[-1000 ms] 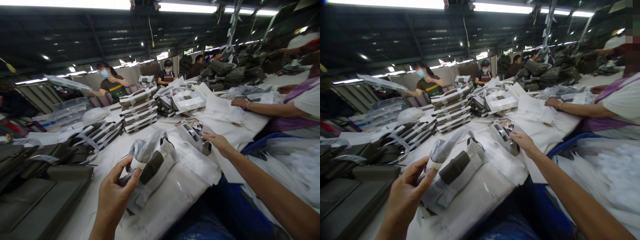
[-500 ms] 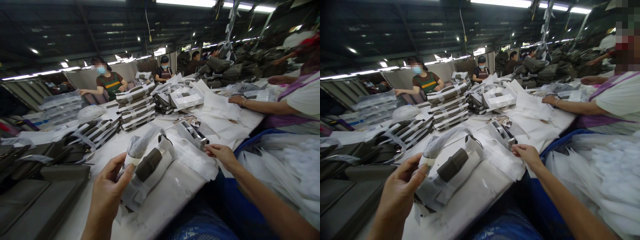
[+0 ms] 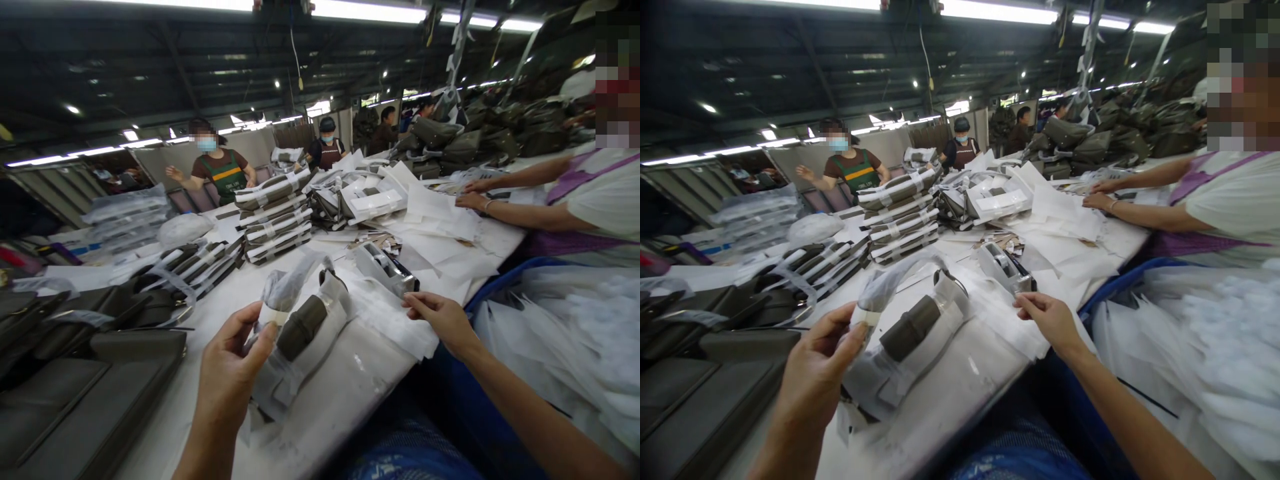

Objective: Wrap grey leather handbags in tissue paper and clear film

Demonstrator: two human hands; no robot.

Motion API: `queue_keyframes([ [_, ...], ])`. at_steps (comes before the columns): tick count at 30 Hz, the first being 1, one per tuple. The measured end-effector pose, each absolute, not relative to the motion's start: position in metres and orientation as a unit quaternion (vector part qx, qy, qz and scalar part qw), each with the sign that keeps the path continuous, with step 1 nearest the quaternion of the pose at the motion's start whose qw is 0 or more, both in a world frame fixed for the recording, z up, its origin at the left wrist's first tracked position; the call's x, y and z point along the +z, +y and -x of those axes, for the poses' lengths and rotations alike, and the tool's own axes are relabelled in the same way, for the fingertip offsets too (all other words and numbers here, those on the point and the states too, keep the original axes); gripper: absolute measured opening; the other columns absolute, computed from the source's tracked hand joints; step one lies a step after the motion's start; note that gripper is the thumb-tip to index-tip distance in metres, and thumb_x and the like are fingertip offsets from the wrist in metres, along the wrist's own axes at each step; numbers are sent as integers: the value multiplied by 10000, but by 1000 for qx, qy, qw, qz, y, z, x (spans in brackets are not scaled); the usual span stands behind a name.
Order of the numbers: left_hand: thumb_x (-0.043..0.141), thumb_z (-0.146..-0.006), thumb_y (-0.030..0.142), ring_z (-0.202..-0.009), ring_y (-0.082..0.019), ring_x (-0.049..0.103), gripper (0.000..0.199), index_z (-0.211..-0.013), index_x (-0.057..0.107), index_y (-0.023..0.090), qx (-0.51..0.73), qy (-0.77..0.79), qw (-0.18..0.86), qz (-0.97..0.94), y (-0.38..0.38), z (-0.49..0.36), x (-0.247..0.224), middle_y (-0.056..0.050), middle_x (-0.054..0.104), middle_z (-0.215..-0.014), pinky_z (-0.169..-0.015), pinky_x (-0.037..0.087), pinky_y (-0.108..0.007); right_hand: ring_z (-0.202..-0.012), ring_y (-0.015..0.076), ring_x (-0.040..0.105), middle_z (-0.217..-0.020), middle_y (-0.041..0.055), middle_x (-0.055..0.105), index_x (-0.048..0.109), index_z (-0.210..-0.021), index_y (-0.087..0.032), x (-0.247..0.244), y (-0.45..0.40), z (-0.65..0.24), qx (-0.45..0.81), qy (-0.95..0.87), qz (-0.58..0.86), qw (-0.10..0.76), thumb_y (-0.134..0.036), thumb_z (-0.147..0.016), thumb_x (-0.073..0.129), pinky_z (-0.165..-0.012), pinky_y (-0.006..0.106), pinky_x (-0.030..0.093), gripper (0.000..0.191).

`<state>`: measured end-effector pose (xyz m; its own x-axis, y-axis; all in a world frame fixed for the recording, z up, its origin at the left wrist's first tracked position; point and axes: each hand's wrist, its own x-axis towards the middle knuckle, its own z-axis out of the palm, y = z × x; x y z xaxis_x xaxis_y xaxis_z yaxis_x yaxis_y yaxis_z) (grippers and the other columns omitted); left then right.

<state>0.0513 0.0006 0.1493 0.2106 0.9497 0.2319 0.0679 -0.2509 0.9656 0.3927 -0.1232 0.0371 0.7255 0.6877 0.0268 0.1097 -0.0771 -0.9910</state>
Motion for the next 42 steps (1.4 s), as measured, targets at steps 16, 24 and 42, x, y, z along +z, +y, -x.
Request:
queue_keyframes([
  [16,709,-780,262,-856,-163,616,266,-1044,695,237,483,398,278,-729,-14,-62,148,0,680,-935,-797,510,-288,-539,146,593,-610,19,674,725,-695,-204,139,-62,-214,336,-512,503,610,-494,-791,728,-514,257,467,305],
  [24,709,-767,146,-895,-174,613,335,-1073,656,272,514,347,149,-771,-14,-64,140,17,681,-957,-850,495,-336,-498,115,505,-530,3,592,660,-611,-181,140,-60,-219,342,-522,549,555,-550,-815,671,-474,242,378,421],
  [42,740,-754,183,-810,-145,608,298,-1034,687,269,470,371,186,-779,-13,-62,153,28,673,-897,-765,486,-276,-679,149,675,-758,-22,736,761,-978,-267,137,-69,-242,291,-628,528,492,-320,-931,564,-699,272,505,210],
])
